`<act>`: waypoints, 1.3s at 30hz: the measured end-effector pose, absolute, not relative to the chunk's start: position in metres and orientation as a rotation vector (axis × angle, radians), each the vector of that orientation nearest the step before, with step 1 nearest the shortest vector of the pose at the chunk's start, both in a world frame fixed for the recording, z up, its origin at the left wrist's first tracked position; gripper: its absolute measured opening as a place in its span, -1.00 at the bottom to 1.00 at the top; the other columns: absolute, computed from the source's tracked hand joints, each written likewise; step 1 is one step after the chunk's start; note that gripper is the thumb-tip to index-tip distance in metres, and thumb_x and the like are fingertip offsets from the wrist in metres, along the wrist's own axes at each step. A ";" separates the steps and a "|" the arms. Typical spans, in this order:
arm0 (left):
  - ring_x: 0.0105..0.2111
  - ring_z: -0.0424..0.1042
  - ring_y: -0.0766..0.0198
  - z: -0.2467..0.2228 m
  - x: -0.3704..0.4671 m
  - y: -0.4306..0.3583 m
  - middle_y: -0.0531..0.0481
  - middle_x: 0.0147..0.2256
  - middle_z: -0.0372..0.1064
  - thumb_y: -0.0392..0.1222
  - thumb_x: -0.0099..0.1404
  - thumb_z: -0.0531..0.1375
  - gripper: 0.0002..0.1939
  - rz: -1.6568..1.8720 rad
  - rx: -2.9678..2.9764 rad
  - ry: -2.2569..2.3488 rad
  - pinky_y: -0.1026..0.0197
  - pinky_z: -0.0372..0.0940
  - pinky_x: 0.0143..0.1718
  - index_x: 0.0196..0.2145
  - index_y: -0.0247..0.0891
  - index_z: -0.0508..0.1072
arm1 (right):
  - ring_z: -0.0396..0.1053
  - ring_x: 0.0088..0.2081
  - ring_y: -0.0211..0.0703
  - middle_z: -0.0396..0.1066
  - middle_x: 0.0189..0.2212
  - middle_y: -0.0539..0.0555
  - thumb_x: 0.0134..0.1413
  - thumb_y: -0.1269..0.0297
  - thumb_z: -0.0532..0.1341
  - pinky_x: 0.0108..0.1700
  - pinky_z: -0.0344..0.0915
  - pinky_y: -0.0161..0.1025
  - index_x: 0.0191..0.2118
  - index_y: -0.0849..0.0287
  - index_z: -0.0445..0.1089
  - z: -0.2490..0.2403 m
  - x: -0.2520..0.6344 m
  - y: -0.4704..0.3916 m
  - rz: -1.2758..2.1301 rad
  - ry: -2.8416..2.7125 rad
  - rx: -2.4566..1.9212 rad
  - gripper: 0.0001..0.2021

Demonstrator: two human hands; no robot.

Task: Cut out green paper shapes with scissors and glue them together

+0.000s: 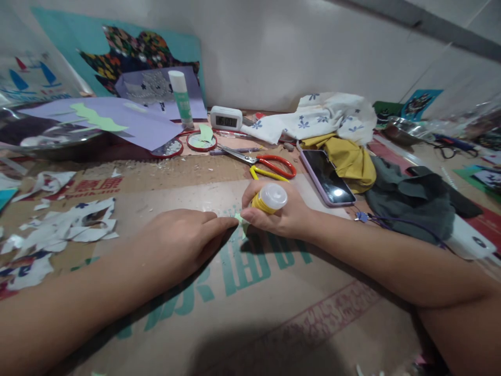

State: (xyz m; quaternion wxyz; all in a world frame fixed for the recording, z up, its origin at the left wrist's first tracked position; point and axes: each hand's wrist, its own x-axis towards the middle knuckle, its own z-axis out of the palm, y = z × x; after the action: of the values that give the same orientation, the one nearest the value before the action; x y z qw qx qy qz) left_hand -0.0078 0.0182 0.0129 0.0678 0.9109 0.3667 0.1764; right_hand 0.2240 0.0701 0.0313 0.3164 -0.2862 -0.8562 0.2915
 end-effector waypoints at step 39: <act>-0.41 0.54 0.14 0.019 -0.007 0.019 -0.01 -0.31 0.59 -0.08 0.54 -0.04 -0.67 0.395 2.812 1.122 0.14 0.32 -0.38 -0.06 -0.09 0.52 | 0.32 -0.45 -0.24 0.40 -0.50 0.00 0.21 -0.21 0.21 -0.37 0.18 -0.29 -0.39 0.18 0.38 0.030 0.224 0.069 0.743 -2.251 -0.764 -0.52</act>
State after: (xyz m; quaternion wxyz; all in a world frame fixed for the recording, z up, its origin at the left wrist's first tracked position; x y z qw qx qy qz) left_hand -0.0072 0.0186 0.0192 0.0441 0.9201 0.3671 0.1292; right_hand 0.2238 0.0691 0.0303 0.3198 -0.2907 -0.8563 0.2828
